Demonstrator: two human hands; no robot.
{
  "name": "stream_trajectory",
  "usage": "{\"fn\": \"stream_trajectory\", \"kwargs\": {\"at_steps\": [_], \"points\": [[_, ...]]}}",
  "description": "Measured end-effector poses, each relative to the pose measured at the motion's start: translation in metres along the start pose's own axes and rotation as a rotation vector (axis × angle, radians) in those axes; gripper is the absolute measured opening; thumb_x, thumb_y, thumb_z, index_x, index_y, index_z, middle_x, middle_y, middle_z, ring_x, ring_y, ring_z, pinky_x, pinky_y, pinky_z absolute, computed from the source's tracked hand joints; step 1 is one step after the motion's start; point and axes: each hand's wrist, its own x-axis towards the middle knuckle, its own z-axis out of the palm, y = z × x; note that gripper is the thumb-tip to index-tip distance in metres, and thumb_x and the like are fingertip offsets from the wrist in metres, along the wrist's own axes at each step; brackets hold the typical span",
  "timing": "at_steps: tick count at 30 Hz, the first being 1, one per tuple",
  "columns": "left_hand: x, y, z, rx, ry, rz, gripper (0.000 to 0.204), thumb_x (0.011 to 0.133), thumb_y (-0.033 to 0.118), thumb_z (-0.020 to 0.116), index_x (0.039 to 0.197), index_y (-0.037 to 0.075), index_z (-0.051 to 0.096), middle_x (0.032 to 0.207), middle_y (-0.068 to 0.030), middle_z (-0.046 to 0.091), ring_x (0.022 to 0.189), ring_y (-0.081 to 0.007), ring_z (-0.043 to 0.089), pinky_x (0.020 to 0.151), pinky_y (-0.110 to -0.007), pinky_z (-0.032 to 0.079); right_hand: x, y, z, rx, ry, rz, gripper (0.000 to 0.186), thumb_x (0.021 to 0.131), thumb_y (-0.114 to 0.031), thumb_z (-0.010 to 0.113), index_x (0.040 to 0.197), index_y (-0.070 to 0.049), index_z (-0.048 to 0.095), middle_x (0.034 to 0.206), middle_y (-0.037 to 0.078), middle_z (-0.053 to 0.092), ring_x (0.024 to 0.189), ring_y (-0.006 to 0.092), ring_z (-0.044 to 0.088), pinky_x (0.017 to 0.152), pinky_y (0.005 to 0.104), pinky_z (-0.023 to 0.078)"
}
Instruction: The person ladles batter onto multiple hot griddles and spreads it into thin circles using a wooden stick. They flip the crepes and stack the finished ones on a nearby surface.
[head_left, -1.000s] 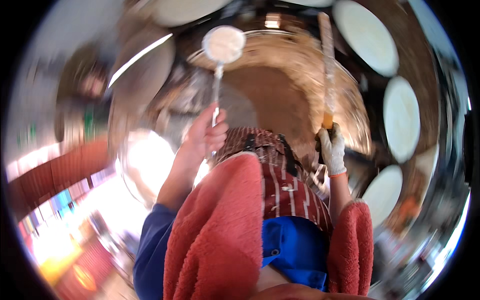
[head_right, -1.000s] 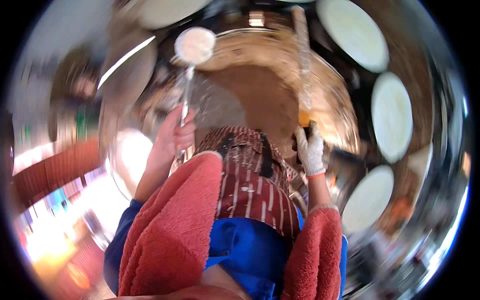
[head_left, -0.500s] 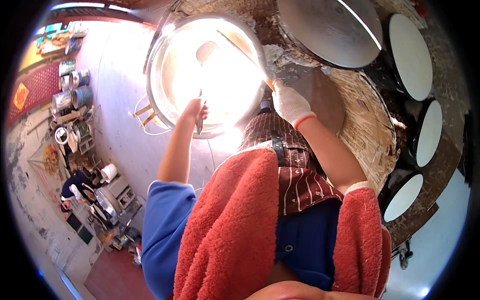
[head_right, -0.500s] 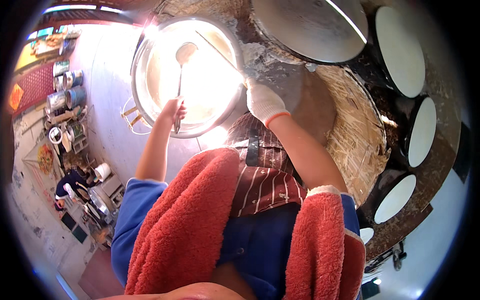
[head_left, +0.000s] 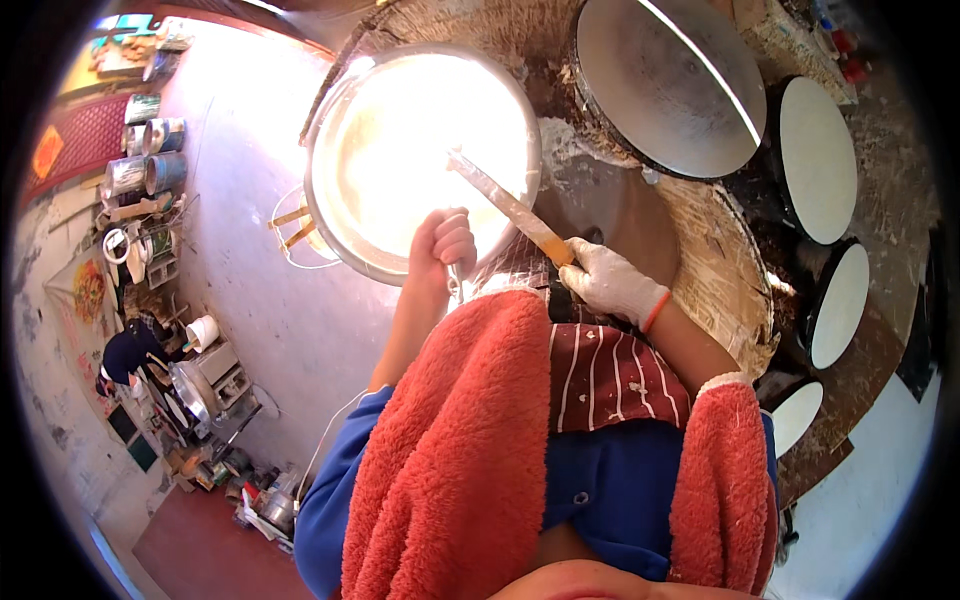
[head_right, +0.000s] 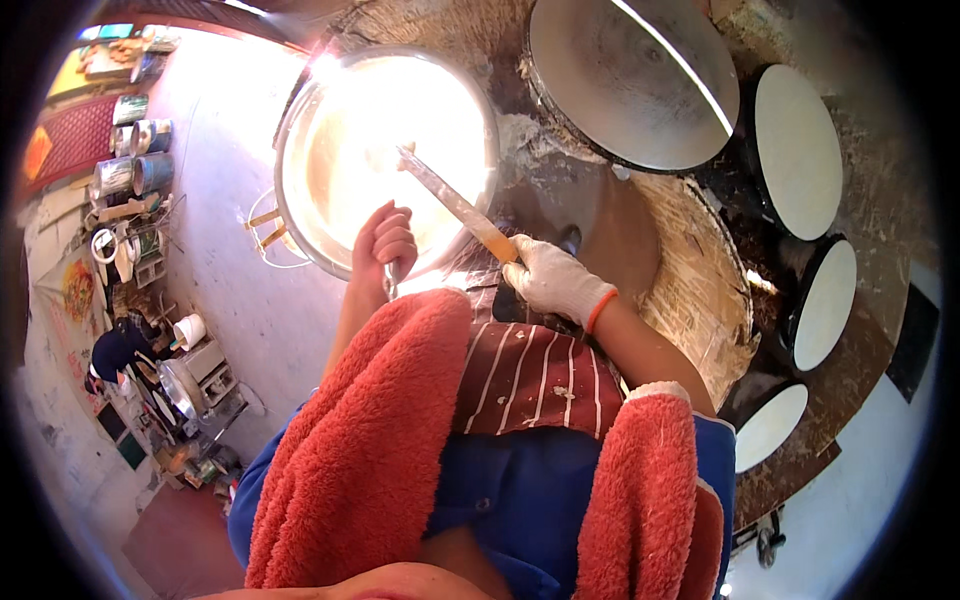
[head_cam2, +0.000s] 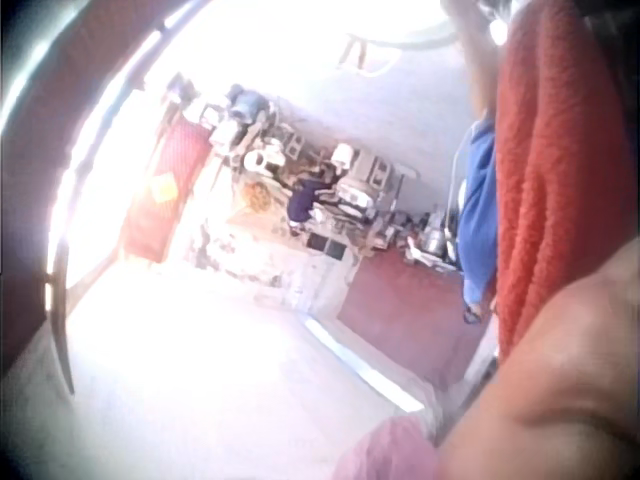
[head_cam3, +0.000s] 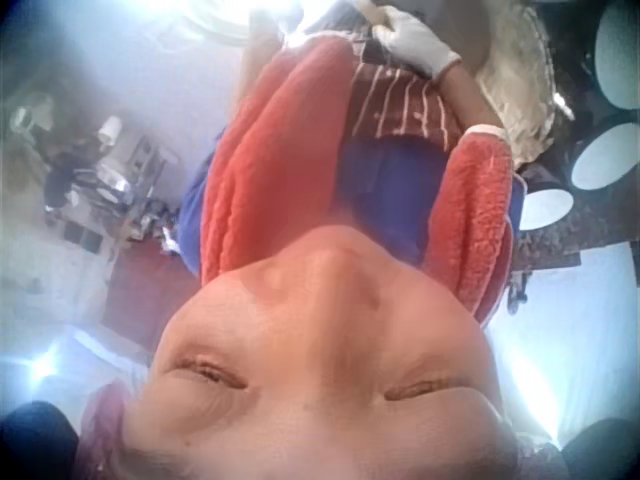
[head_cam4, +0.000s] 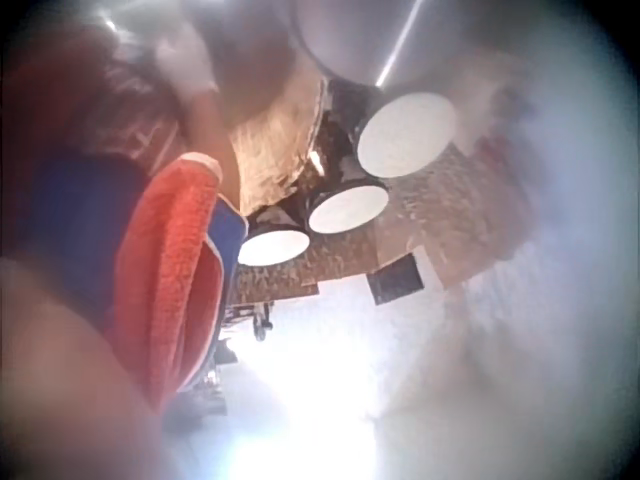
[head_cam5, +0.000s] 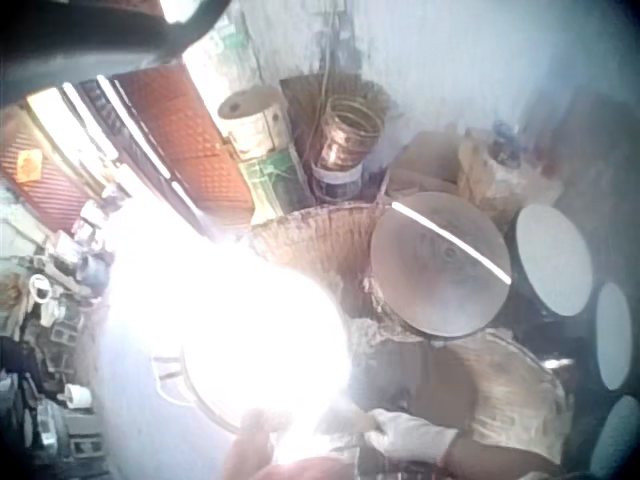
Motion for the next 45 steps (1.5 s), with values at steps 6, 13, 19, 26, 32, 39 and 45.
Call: {"fn": "stream_trajectory", "kwargs": {"at_steps": [6,13,19,26,32,39,45], "points": [[-0.054,-0.053,0.098,0.194,-0.406,0.084,0.029,0.099,0.021,0.029,0.071,0.012,0.028,0.046,0.0044,0.026,0.032,-0.0066,0.025,0.03,-0.022,0.024,-0.037,-0.06,-0.036,0.109,0.049,-0.4,0.027,0.085,-0.019,0.049,0.103,0.002,0.053,0.077,0.019,0.06,0.067,0.0271,0.058,0.064,0.0371,0.045],[-0.127,-0.081,0.18,0.736,-0.677,0.129,0.027,0.1,0.026,0.024,0.08,0.011,0.034,0.046,0.0062,0.024,0.03,-0.0045,0.022,0.027,-0.021,0.026,-0.068,-0.12,-0.06,-0.294,0.472,-0.817,0.027,0.087,-0.022,0.049,0.107,-0.003,0.05,0.075,0.025,0.059,0.073,0.0417,0.059,0.063,0.0484,0.046],[-0.146,-0.067,0.144,0.944,-0.197,0.501,0.028,0.1,0.026,0.029,0.077,0.009,0.034,0.045,0.0061,0.024,0.03,-0.0031,0.022,0.024,-0.02,0.022,-0.036,-0.07,-0.053,-0.485,0.912,-0.975,0.029,0.085,-0.015,0.057,0.113,-0.006,0.056,0.088,0.02,0.061,0.077,0.0345,0.061,0.066,0.0392,0.048],[-0.135,-0.053,0.045,0.477,0.049,0.291,0.027,0.099,0.027,0.034,0.076,0.012,0.038,0.046,0.007,0.024,0.03,-0.0035,0.023,0.026,-0.022,0.022,-0.039,0.041,-0.059,-0.423,0.506,-0.722,0.042,0.08,-0.015,0.062,0.122,-0.011,0.056,0.084,0.015,0.059,0.076,0.0294,0.06,0.067,0.0354,0.049],[-0.108,-0.057,0.022,1.907,0.916,0.814,0.033,0.097,0.03,0.041,0.069,0.013,0.037,0.046,0.0077,0.023,0.031,-0.0037,0.02,0.028,-0.021,0.019,-0.068,0.091,-0.06,0.068,0.651,-0.688,0.039,0.079,-0.003,0.06,0.118,0.002,0.056,0.094,0.016,0.062,0.081,0.0222,0.059,0.073,0.0286,0.047],[-0.043,-0.093,0.012,0.313,0.161,-0.133,0.031,0.099,0.026,0.033,0.071,0.015,0.04,0.047,0.0092,0.024,0.031,-0.0031,0.02,0.029,-0.021,0.017,-0.073,0.158,-0.042,0.707,0.633,-0.404,0.036,0.088,-0.009,0.056,0.122,0.002,0.053,0.098,0.004,0.06,0.083,0.0072,0.053,0.075,0.0211,0.045],[0.006,-0.156,0.058,0.563,-0.142,-0.425,0.027,0.1,0.03,0.024,0.08,0.015,0.034,0.049,0.0072,0.024,0.031,-0.004,0.019,0.027,-0.021,0.014,-0.088,0.218,-0.055,1.085,0.796,-0.226,0.02,0.09,-0.011,0.056,0.107,-0.002,0.06,0.08,-0.005,0.055,0.067,0.0014,0.047,0.06,0.0153,0.04]]}}
